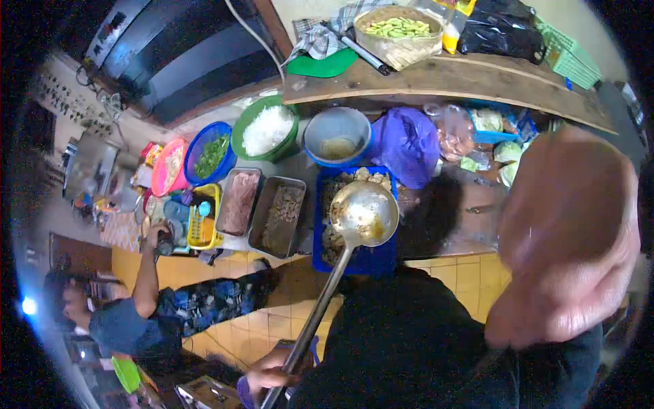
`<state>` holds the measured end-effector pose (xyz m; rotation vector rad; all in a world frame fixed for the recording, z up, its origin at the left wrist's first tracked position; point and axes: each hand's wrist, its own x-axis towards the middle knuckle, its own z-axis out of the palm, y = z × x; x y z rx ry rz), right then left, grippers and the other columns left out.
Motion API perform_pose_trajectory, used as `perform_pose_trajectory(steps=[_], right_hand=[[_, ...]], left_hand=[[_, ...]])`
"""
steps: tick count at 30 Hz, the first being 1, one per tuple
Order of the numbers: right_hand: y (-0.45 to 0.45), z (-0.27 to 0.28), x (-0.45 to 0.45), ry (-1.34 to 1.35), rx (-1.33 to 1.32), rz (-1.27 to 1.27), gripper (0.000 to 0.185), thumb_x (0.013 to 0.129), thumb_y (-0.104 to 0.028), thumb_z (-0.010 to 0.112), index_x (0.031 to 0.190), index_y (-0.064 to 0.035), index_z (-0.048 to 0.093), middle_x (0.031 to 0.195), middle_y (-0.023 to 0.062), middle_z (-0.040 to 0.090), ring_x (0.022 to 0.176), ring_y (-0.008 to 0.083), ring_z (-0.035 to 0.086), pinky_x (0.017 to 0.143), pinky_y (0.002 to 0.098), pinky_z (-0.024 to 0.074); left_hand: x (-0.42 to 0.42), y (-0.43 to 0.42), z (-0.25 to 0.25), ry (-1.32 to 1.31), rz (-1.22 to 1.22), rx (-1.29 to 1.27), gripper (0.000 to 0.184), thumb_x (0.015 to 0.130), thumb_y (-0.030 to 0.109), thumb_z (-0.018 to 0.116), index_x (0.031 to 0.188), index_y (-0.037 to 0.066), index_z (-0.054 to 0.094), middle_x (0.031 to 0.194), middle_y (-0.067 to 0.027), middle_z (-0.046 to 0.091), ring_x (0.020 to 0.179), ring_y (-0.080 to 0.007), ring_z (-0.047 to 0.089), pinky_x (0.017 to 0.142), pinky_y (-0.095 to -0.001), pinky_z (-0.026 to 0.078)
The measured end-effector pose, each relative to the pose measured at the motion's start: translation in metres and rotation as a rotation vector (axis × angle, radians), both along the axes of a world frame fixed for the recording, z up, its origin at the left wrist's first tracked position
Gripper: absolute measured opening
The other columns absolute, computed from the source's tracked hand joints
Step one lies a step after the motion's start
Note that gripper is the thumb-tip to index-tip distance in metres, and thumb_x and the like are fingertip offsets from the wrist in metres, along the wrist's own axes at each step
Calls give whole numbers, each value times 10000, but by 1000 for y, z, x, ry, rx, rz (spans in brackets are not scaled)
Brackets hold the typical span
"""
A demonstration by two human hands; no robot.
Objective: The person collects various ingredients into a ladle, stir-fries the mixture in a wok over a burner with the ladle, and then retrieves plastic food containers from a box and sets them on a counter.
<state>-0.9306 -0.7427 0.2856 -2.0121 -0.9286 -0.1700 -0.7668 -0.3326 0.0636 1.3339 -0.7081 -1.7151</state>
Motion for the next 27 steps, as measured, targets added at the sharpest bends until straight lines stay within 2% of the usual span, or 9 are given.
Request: perform_pose_trajectory(steps=[6,8,10,11,12,16,19,22,27], right_hand=[[-68,-73,34,-74,-133,-983,155,834,-34,523,948,13,618,848,160,657,807,278,645,760,372,509],[-98,-110,104,-660,-407,-1109,202,794,7,517,971,24,613,849,198,651,816,341,634,790,427,507],[-102,-112,165,-138,-722,-1323,239,780,26,487,986,44,606,867,243,636,842,387,621,803,466,501],[-136,-144,212,-281,-636,-1369,206,794,-1,484,947,35,618,855,255,625,821,384,620,751,475,503],[-192,-174,255,-536,-1230,-1163,188,830,-42,468,912,20,626,859,243,621,793,378,617,691,484,497],[-273,-235,327,-292,-938,-1107,165,814,-181,620,902,-42,624,859,184,629,600,331,588,536,445,474],[-121,-220,275,-824,-727,-1136,288,919,-249,542,1016,16,601,850,223,655,721,348,638,624,425,500],[100,-329,220,396,308,-283,315,969,-275,499,995,22,601,880,120,634,866,209,595,791,341,468],[500,-306,-78,1314,-227,967,421,964,-337,493,1175,25,538,979,105,635,836,204,625,752,328,508]], left_hand=[[-79,-9,12,-11,266,-30,300,775,255,690,935,47,543,846,-17,524,773,-127,483,699,-268,398],[-111,-3,18,-20,373,-51,304,776,256,689,938,46,542,851,-16,521,778,-127,478,704,-264,393],[-149,7,27,-39,486,-94,307,776,258,689,941,46,540,856,-16,518,783,-126,474,710,-260,389],[-171,12,32,-51,557,-123,309,776,259,689,943,45,540,858,-16,516,785,-126,471,713,-259,386],[-191,17,37,-64,625,-164,311,776,260,688,944,45,539,861,-16,515,787,-126,469,716,-257,384],[-270,70,8,96,855,-123,326,772,267,687,948,40,532,849,-10,500,790,-126,455,724,-243,367],[-335,126,-20,17,1016,-334,319,755,279,670,902,40,520,804,-20,499,757,-137,456,701,-272,370],[-402,164,-43,-131,1378,-472,272,744,269,664,821,45,529,759,-55,559,735,-156,518,686,-288,397],[-474,257,-76,-335,2118,-178,275,821,195,657,1024,30,574,904,-40,575,820,-119,538,756,-283,452]])
